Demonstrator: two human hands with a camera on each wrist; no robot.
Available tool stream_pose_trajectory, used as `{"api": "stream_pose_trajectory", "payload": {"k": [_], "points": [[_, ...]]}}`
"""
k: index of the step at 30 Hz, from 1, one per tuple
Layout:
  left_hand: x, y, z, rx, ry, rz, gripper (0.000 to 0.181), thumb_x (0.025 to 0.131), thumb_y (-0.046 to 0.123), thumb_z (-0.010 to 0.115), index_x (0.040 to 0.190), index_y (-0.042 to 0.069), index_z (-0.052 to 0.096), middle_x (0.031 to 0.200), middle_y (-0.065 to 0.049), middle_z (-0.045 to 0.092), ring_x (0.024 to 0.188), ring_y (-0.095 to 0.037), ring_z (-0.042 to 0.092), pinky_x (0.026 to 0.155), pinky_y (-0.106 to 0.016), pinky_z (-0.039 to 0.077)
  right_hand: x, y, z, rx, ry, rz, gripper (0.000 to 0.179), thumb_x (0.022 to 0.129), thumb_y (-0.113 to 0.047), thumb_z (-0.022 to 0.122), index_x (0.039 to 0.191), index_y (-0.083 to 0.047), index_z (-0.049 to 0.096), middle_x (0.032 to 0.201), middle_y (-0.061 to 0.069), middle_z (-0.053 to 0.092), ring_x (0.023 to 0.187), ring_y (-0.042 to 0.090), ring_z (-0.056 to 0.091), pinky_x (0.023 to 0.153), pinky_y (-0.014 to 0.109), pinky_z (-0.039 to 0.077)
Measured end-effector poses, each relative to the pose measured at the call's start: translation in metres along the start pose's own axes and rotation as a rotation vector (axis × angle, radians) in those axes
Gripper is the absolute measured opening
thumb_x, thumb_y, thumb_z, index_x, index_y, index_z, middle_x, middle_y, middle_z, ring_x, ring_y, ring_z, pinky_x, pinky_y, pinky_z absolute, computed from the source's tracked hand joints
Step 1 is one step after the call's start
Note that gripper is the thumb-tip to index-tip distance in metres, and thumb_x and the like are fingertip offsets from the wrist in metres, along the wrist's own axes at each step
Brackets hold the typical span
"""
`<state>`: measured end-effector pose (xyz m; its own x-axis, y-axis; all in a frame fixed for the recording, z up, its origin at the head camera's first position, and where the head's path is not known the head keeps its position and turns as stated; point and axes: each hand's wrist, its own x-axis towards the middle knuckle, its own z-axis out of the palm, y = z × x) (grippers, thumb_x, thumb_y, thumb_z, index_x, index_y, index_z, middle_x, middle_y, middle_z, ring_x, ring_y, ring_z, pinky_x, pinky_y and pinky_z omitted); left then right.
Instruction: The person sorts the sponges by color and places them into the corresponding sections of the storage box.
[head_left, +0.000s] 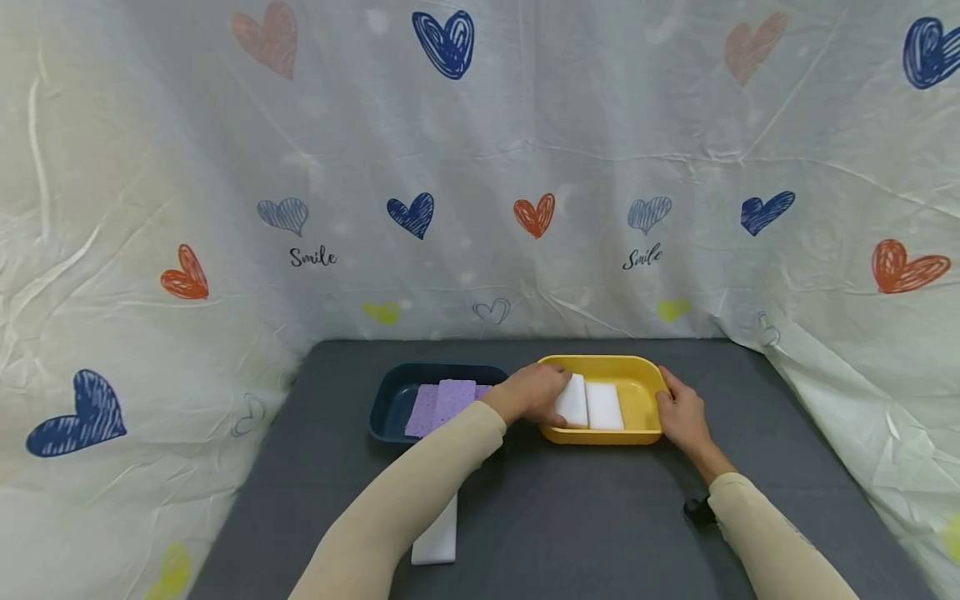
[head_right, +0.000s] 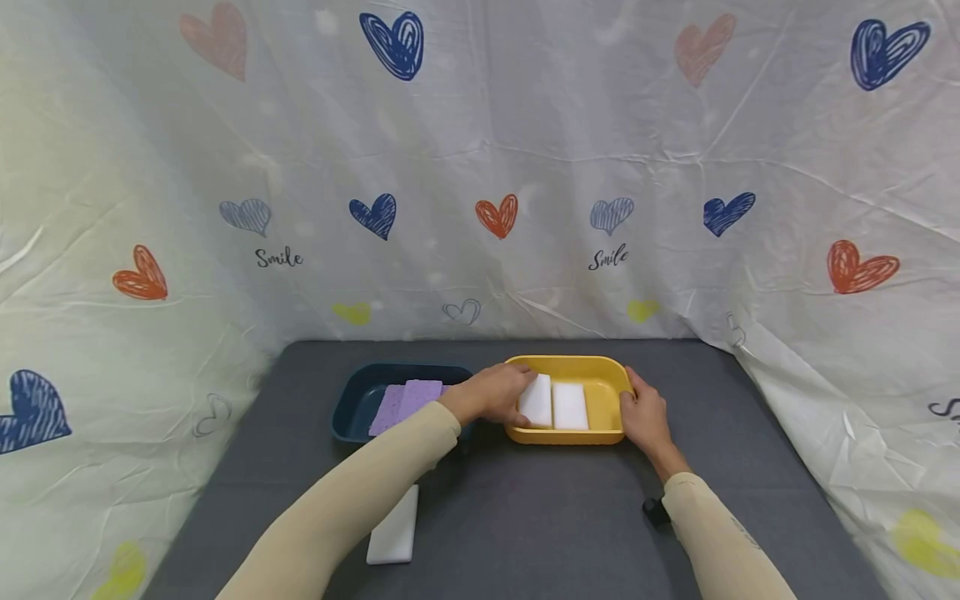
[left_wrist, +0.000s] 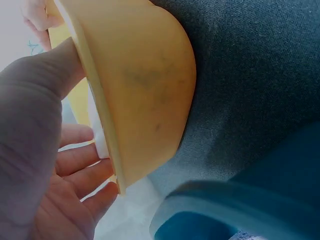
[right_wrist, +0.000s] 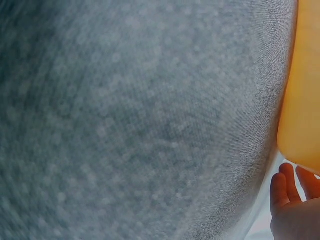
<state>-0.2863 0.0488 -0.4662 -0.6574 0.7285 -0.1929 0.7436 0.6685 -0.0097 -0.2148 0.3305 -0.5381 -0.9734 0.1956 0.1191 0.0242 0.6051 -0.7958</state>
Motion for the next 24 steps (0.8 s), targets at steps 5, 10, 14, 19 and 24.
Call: {"api": "stream_pose_trajectory", "payload": {"k": [5,10,14,19,24], "points": [[0.007,0.0,0.005,0.02,-0.023,0.005,0.077,0.095,0.059,0.08,0.149,0.007,0.061,0.139,-0.006,0.072,0.132,-0.02,0.066,0.124,-0.035,0.045,0.0,0.001,0.0,-0.013,0.014,-0.005,0.057,0.112,-0.008,0.041,0.167,0.004,0.038,0.167,0.029,0.045,0.151,0.047,0.05,0.123,0.063,0.042],[0.011,-0.002,0.01,-0.005,-0.031,0.014,0.072,0.095,0.058,0.08,0.145,0.008,0.064,0.135,-0.005,0.074,0.128,-0.02,0.067,0.123,-0.036,0.046,0.001,0.001,0.002,-0.015,0.024,0.002,0.056,0.111,-0.009,0.042,0.166,0.004,0.04,0.165,0.03,0.047,0.149,0.048,0.052,0.122,0.064,0.043],[0.01,-0.002,0.01,-0.011,-0.04,0.013,0.075,0.096,0.059,0.079,0.149,0.008,0.06,0.143,-0.006,0.071,0.134,-0.021,0.064,0.128,-0.036,0.04,0.001,0.0,0.003,-0.015,0.034,-0.007,0.056,0.11,-0.008,0.044,0.165,0.004,0.042,0.164,0.03,0.049,0.146,0.049,0.054,0.12,0.065,0.045],[0.01,-0.002,0.01,-0.011,-0.05,0.007,0.083,0.098,0.06,0.077,0.158,0.008,0.053,0.156,-0.008,0.063,0.146,-0.022,0.058,0.133,-0.037,0.033,0.0,-0.002,0.002,-0.016,0.034,-0.003,0.056,0.111,-0.008,0.044,0.166,0.002,0.042,0.165,0.028,0.049,0.147,0.047,0.055,0.12,0.063,0.045],[0.009,-0.001,0.011,-0.017,-0.034,0.015,0.083,0.098,0.058,0.077,0.16,0.009,0.052,0.16,-0.007,0.06,0.147,-0.023,0.057,0.13,-0.036,0.037,-0.001,-0.002,0.002,-0.015,0.029,0.01,0.056,0.111,-0.009,0.044,0.166,0.002,0.042,0.165,0.028,0.048,0.148,0.047,0.053,0.121,0.062,0.045]]}}
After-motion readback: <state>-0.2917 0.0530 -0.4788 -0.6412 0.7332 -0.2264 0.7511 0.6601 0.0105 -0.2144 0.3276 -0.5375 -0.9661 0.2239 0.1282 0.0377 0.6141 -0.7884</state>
